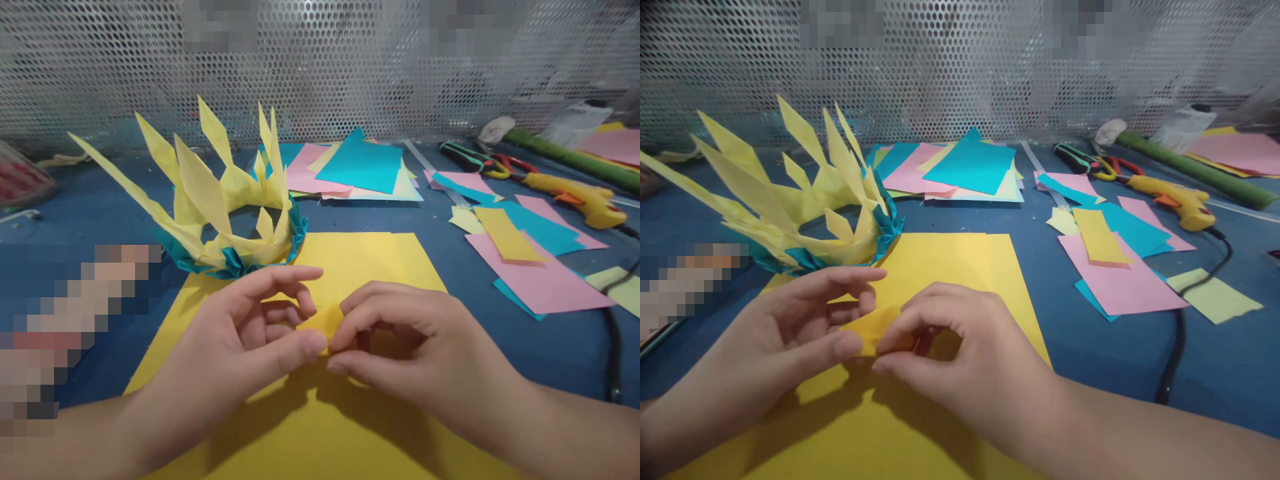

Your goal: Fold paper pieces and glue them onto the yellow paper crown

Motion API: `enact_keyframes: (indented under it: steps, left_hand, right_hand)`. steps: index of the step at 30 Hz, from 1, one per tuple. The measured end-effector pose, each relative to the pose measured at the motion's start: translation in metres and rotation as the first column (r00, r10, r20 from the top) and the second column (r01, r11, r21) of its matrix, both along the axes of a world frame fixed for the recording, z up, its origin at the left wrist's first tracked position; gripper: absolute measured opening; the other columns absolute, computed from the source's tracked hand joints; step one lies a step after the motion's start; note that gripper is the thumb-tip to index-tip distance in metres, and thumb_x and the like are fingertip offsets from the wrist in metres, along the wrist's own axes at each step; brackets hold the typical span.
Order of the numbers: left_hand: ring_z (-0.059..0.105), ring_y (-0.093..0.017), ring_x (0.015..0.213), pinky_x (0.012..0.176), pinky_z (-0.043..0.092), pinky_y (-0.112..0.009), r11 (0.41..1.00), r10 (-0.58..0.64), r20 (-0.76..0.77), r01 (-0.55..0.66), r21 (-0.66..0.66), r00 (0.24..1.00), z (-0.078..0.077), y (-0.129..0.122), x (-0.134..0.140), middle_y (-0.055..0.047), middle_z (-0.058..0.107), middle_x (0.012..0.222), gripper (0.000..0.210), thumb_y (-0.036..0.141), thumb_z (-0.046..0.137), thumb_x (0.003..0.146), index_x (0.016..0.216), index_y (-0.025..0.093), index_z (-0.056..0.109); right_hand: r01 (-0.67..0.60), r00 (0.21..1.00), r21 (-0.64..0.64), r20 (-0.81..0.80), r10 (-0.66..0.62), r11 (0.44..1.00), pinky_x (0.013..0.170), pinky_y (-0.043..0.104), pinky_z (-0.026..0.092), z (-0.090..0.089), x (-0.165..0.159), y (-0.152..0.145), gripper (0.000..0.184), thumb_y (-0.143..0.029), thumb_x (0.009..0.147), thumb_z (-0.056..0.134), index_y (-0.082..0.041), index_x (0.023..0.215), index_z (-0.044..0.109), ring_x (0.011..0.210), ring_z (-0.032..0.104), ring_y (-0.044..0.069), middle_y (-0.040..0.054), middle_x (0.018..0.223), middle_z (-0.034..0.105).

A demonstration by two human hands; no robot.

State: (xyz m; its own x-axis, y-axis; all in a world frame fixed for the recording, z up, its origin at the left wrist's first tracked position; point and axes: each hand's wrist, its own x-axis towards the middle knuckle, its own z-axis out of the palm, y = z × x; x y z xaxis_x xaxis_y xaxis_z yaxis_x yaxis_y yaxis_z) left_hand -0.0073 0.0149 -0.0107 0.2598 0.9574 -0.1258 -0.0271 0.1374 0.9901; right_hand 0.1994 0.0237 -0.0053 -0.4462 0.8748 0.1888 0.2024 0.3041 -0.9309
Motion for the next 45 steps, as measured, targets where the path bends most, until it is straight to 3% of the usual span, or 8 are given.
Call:
enact_keyframes:
  steps: [6, 11, 17, 21, 27, 39, 42, 45]
  left_hand:
    - [0.069, -0.007, 0.07, 0.06, 0.055, -0.009, 1.0, 0.021, 0.077, -0.021, 0.0, 0.997, 0.001, 0.001, 0.005, 0.01, 0.066, 0.083, 0.042, 0.001, 0.088, 0.063, 0.088, 0.028, 0.068]
    - [0.067, -0.008, 0.068, 0.063, 0.055, -0.011, 0.996, -0.06, 0.034, 0.061, -0.058, 0.998, 0.005, -0.003, 0.008, 0.009, 0.069, 0.071, 0.031, 0.001, 0.084, 0.067, 0.074, 0.024, 0.064]
    - [0.066, -0.011, 0.074, 0.068, 0.057, -0.015, 0.975, -0.165, -0.131, 0.182, 0.128, 0.977, 0.005, -0.01, 0.005, 0.006, 0.068, 0.079, 0.011, 0.019, 0.073, 0.086, 0.083, 0.026, 0.065]
    - [0.067, -0.01, 0.075, 0.068, 0.056, -0.015, 0.963, -0.185, -0.203, 0.219, 0.155, 0.961, 0.006, -0.011, 0.006, 0.006, 0.068, 0.082, 0.01, 0.019, 0.064, 0.091, 0.086, 0.027, 0.061]
    - [0.067, -0.012, 0.068, 0.061, 0.058, -0.016, 0.969, -0.121, -0.237, 0.167, 0.184, 0.964, 0.01, -0.007, 0.011, 0.005, 0.065, 0.076, 0.006, 0.022, 0.062, 0.087, 0.084, 0.026, 0.058]
    - [0.064, -0.01, 0.07, 0.065, 0.054, -0.014, 0.966, -0.151, -0.255, 0.197, 0.166, 0.955, 0.008, -0.004, 0.011, 0.006, 0.064, 0.075, 0.01, 0.019, 0.063, 0.089, 0.08, 0.025, 0.062]
    - [0.059, -0.01, 0.069, 0.065, 0.054, -0.014, 0.967, -0.064, -0.266, 0.126, 0.22, 0.962, 0.003, -0.005, 0.009, 0.007, 0.058, 0.076, 0.012, 0.019, 0.065, 0.088, 0.081, 0.026, 0.059]
    - [0.059, -0.012, 0.085, 0.076, 0.054, -0.016, 0.961, 0.029, -0.256, 0.044, 0.273, 0.966, -0.001, -0.005, 0.006, 0.006, 0.057, 0.091, 0.017, 0.018, 0.071, 0.085, 0.091, 0.029, 0.059]
  right_hand:
    - [-0.025, 0.999, -0.18, -0.044, 0.017, 0.983, 0.064, 0.019, 0.053, -0.001, -0.003, 0.001, 0.012, -0.011, 0.078, 0.074, -0.017, 0.073, 0.064, 0.07, 0.064, 0.011, -0.0005, 0.078, 0.068]
    - [-0.083, 0.994, -0.095, 0.062, 0.089, 0.992, 0.061, 0.019, 0.047, 0.0, -0.003, -0.005, 0.014, -0.014, 0.083, 0.069, -0.018, 0.076, 0.058, 0.067, 0.058, 0.009, -0.0026, 0.075, 0.064]
    - [-0.172, 0.96, -0.093, 0.206, 0.188, 0.981, 0.061, 0.023, 0.045, 0.003, 0.001, -0.006, 0.01, -0.015, 0.086, 0.062, -0.02, 0.08, 0.055, 0.069, 0.056, 0.012, -0.002, 0.078, 0.063]
    - [-0.184, 0.954, -0.069, 0.227, 0.195, 0.981, 0.058, 0.021, 0.043, 0.004, 0.003, -0.008, 0.014, -0.02, 0.091, 0.06, -0.021, 0.08, 0.052, 0.067, 0.055, 0.011, -0.0031, 0.077, 0.063]
    - [-0.186, 0.958, 0.037, 0.231, 0.172, 0.982, 0.058, 0.018, 0.043, 0.001, 0.002, -0.01, 0.016, -0.02, 0.095, 0.058, -0.021, 0.079, 0.054, 0.064, 0.057, 0.009, -0.0037, 0.075, 0.064]
    - [-0.14, 0.931, 0.327, 0.365, 0.011, 0.935, 0.052, 0.019, 0.04, 0.0, 0.001, -0.014, 0.017, -0.012, 0.088, 0.044, -0.021, 0.074, 0.044, 0.057, 0.048, 0.01, -0.0025, 0.067, 0.055]
    - [-0.079, 0.94, 0.345, 0.339, -0.046, 0.935, 0.05, 0.018, 0.036, -0.002, 0.0, -0.014, 0.023, -0.011, 0.085, 0.045, -0.022, 0.068, 0.035, 0.054, 0.044, 0.009, -0.0045, 0.062, 0.048]
    - [-0.083, 0.952, 0.319, 0.305, -0.019, 0.944, 0.05, 0.017, 0.034, -0.001, -0.002, -0.013, 0.024, -0.008, 0.082, 0.044, -0.022, 0.067, 0.032, 0.055, 0.043, 0.008, -0.0041, 0.063, 0.048]
